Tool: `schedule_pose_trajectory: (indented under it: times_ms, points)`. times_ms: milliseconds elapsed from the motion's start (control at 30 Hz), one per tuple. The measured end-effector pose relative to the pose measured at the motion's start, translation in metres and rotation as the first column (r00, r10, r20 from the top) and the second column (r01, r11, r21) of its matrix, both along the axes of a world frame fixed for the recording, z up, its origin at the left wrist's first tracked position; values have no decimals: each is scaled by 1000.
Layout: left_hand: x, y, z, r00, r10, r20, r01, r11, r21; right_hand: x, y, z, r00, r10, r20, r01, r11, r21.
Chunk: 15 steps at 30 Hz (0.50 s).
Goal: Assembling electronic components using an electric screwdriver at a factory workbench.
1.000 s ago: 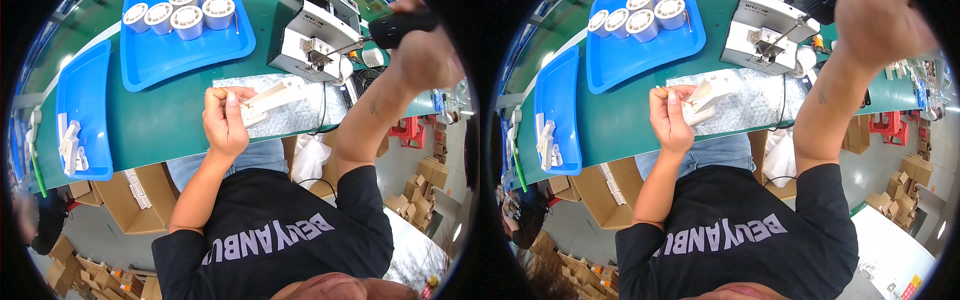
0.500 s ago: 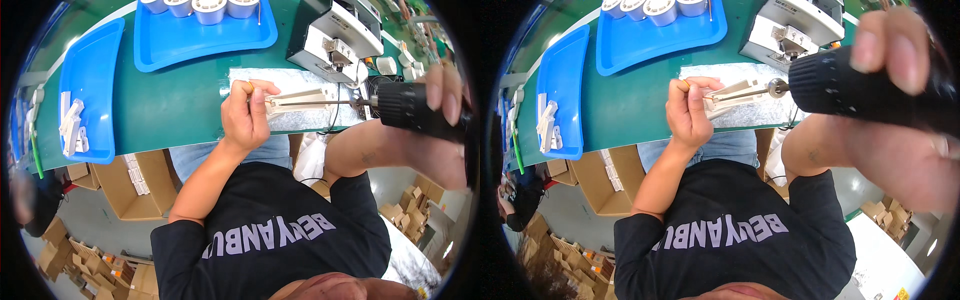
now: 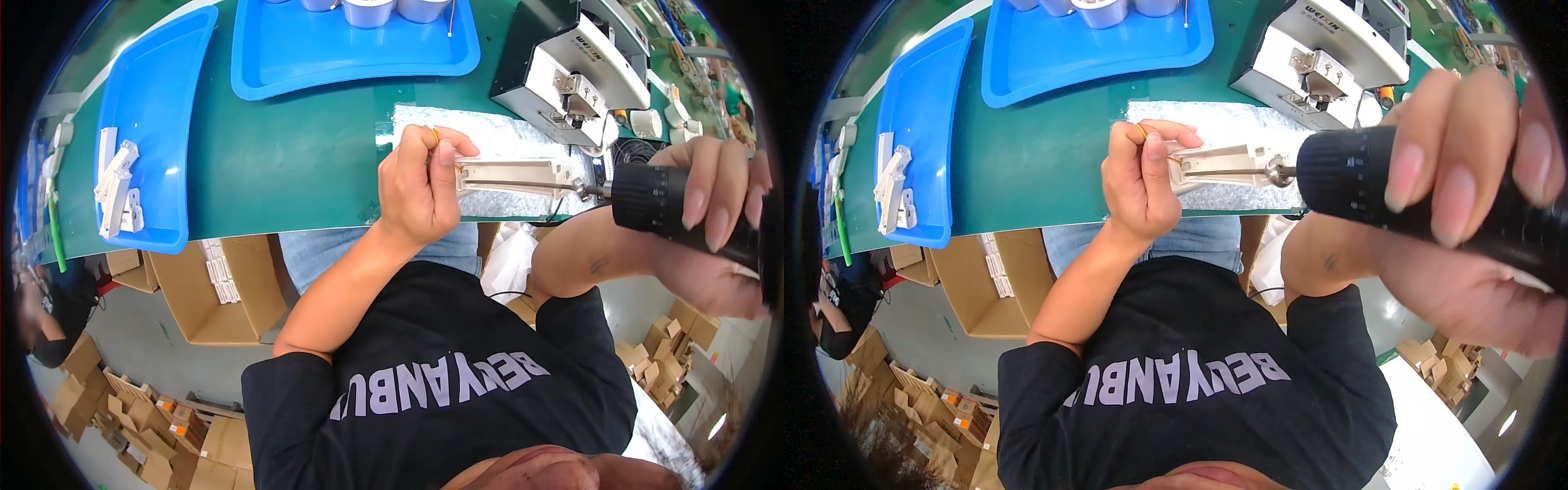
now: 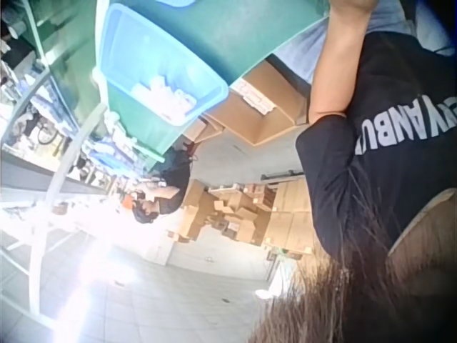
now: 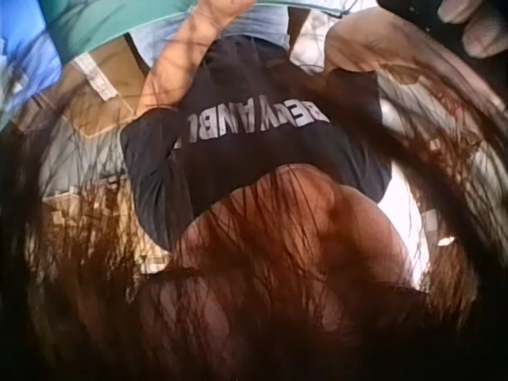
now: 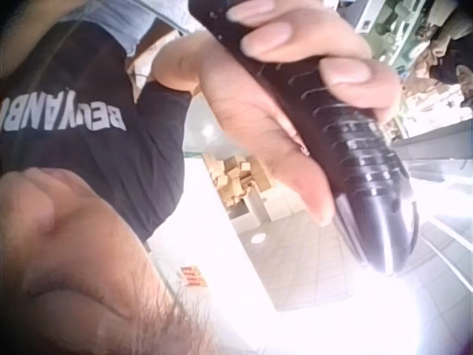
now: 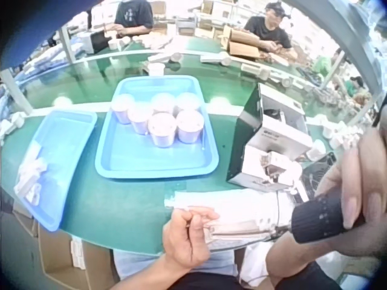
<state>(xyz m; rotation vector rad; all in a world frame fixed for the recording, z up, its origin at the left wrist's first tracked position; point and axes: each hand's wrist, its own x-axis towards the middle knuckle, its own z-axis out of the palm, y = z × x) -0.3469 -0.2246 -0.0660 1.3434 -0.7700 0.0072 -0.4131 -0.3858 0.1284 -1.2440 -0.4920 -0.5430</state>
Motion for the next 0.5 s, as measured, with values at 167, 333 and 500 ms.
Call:
schedule_pose_trajectory:
  times_ms: [167, 333, 500]
  points:
    - [0, -3, 1, 1000, -3, 14, 3, 999, -36, -10, -7, 7, 998, 36, -43, -40, 995, -95]
    - [0, -1, 4, 1000, 7, -7, -7, 1000, -3, -13, -6, 18, 995, 67, -79, -82, 975, -208]
    - [0, 0, -1, 1000, -10, -20, 11, 1000, 23, -22, -10, 31, 991, 76, -109, -108, 939, -328]
